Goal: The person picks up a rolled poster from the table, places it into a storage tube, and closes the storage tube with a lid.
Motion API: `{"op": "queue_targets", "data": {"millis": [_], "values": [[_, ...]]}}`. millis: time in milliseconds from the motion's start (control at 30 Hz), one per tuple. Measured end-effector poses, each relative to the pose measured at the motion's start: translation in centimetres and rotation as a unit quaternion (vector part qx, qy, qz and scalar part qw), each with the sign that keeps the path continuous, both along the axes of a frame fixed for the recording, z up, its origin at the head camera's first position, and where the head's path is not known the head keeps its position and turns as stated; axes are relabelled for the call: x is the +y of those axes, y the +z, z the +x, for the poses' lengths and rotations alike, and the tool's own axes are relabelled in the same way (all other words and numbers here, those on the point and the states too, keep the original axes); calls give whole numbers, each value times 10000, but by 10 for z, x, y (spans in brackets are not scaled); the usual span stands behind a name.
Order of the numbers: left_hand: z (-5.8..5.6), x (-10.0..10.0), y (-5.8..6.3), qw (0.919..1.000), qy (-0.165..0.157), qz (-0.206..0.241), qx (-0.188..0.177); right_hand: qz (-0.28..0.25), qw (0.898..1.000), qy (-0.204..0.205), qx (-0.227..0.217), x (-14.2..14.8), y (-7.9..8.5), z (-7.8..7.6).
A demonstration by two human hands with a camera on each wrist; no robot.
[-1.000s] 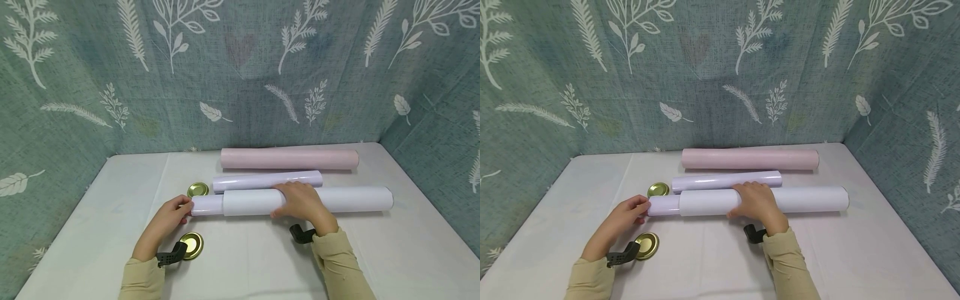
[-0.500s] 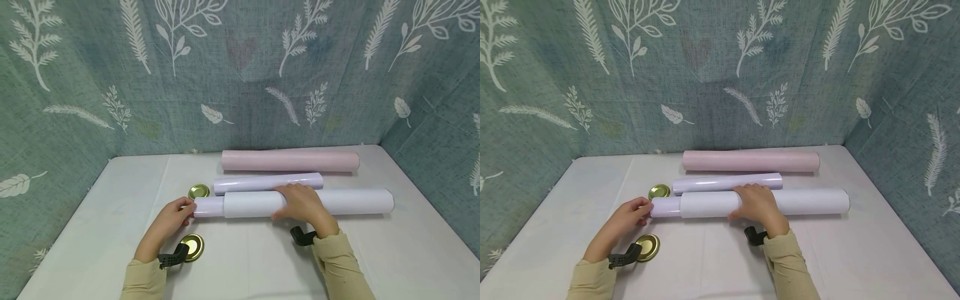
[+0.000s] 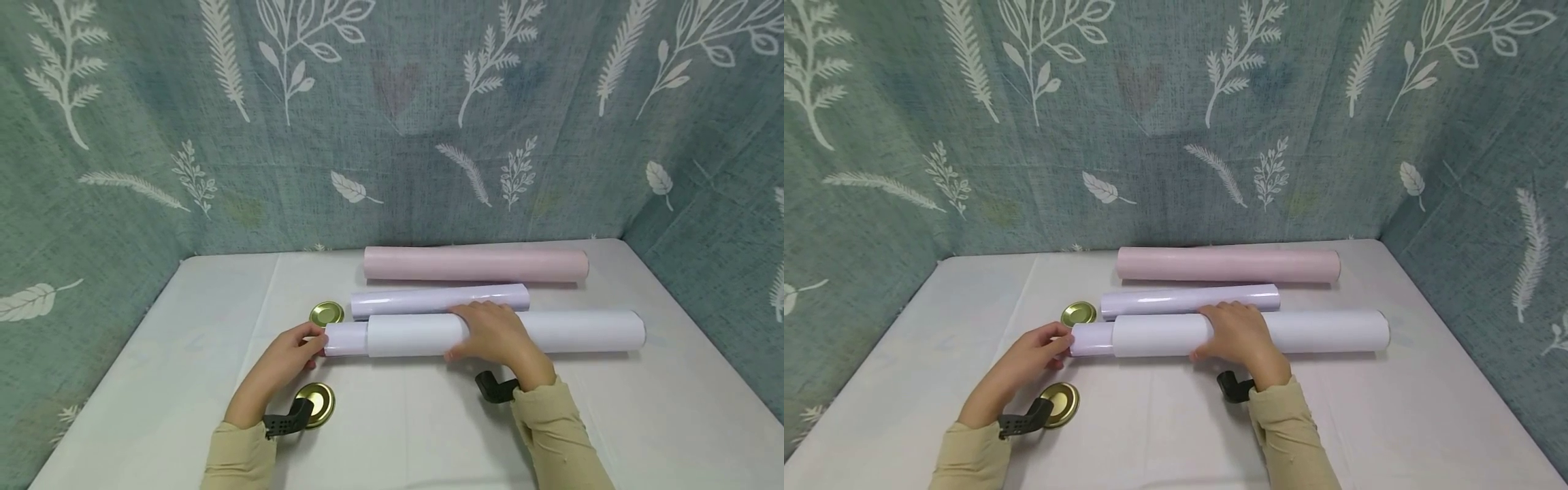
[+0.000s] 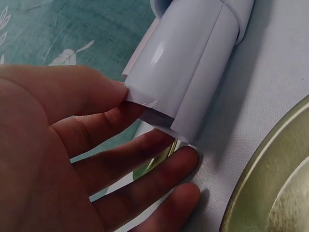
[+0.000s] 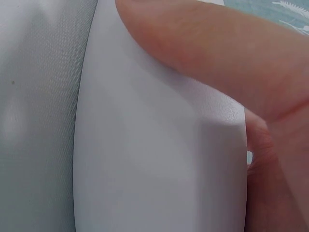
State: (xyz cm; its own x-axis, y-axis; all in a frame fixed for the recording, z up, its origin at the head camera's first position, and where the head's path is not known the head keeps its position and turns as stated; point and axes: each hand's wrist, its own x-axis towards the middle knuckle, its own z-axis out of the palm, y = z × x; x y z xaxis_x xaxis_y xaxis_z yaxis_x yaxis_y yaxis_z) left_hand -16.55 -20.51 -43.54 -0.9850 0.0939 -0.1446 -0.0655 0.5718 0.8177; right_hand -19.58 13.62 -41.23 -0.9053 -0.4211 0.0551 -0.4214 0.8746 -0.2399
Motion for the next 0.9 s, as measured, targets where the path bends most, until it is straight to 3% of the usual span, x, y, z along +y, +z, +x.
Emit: {"op": "queue_targets", "data": {"millis": [400, 733, 900], "values": [[-2, 3, 2, 9999, -74, -138, 55, 38, 10000, 20, 83, 1, -1, 0], [0, 7, -5, 9999, -169, -18, 17, 8, 10000, 79, 4, 3, -4, 2], [0, 9, -1, 9998, -177, 8, 60, 9, 9999, 133, 96, 2, -3, 0]]}}
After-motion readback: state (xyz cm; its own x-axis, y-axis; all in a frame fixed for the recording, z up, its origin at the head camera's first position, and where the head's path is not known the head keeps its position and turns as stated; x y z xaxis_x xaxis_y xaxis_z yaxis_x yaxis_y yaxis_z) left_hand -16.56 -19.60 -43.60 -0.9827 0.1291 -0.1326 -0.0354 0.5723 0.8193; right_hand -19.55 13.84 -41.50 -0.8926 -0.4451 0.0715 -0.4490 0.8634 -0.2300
